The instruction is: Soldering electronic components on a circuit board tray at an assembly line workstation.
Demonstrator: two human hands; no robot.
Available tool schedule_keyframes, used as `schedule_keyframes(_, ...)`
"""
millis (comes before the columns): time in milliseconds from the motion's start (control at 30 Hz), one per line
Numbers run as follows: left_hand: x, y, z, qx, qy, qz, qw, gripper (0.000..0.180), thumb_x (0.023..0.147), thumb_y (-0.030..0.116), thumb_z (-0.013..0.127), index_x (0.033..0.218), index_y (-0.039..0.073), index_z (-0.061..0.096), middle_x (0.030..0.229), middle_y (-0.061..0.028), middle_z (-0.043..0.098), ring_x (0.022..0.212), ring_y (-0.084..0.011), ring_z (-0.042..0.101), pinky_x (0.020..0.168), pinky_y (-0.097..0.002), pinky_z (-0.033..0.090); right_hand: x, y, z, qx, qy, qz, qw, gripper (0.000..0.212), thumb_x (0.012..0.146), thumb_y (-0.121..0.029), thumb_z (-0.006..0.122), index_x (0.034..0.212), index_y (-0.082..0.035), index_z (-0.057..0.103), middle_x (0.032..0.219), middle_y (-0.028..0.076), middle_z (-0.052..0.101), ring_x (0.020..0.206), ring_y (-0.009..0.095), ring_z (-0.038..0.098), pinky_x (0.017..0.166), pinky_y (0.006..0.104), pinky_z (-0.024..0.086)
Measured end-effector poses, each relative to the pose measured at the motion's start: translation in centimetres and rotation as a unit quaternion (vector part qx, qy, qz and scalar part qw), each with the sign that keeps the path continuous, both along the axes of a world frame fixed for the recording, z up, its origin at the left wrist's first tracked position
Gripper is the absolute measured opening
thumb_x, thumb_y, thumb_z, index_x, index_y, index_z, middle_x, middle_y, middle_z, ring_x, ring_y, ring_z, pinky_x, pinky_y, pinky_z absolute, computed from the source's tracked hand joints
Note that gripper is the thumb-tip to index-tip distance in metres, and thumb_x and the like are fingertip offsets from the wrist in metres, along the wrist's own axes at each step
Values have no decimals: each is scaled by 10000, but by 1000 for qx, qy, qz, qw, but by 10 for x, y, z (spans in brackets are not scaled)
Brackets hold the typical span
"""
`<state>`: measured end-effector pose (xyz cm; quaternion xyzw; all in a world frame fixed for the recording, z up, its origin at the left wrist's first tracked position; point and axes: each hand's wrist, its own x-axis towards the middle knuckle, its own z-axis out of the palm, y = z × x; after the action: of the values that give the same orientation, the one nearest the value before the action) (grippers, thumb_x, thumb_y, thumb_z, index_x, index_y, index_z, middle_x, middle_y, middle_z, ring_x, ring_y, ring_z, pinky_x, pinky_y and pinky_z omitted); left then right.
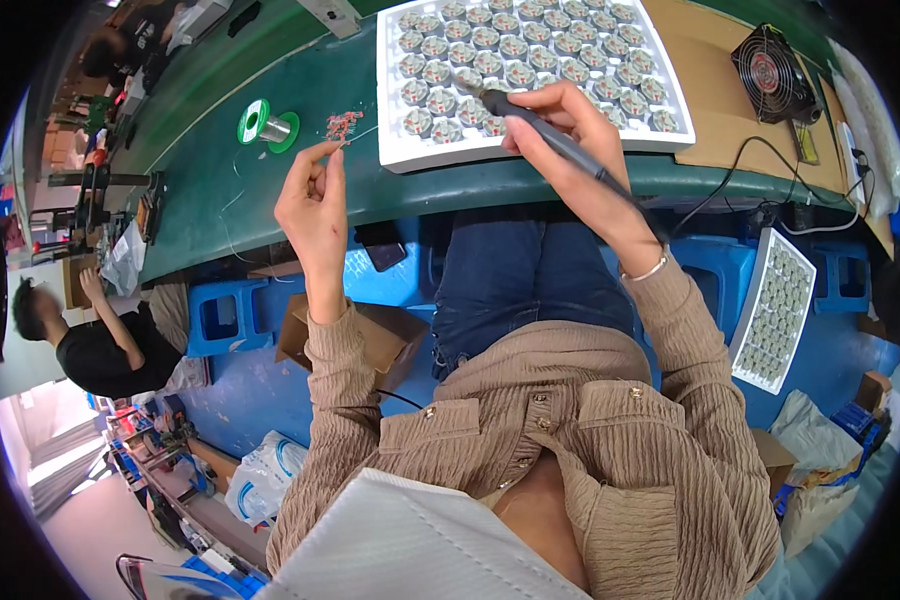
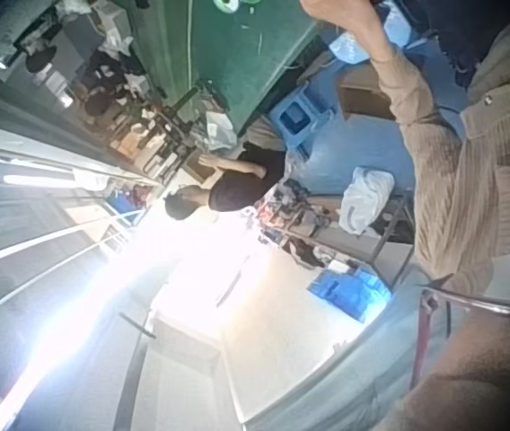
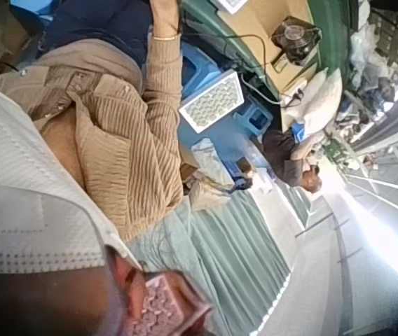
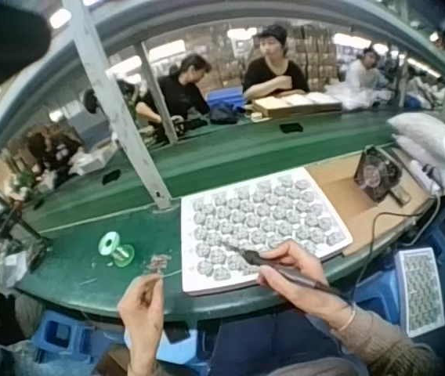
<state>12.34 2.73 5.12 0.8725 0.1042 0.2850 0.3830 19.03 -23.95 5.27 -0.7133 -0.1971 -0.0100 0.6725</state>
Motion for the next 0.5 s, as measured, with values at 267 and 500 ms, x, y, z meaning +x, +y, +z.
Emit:
schedule_keyframes(267,17,2,-14,113,-49,6,992,153,903,-23,709,1032,58,723,788,6,548,625,-120,436,584,-282,394,23,17,-11,17,-52,22,998,66,982,-75,679,1027,-33,656,778,68,762,696,151,740,689,213,552)
schedule_keyframes(500,21,0,-15,172,-50,5,984,186,884,-37,711,1040,65,715,798,-1,562,622,-130,455,586,-291,409,25,26,-15,28,-43,41,998,41,979,-70,675,990,-36,655,741,55,758,677,145,737,676,208,546)
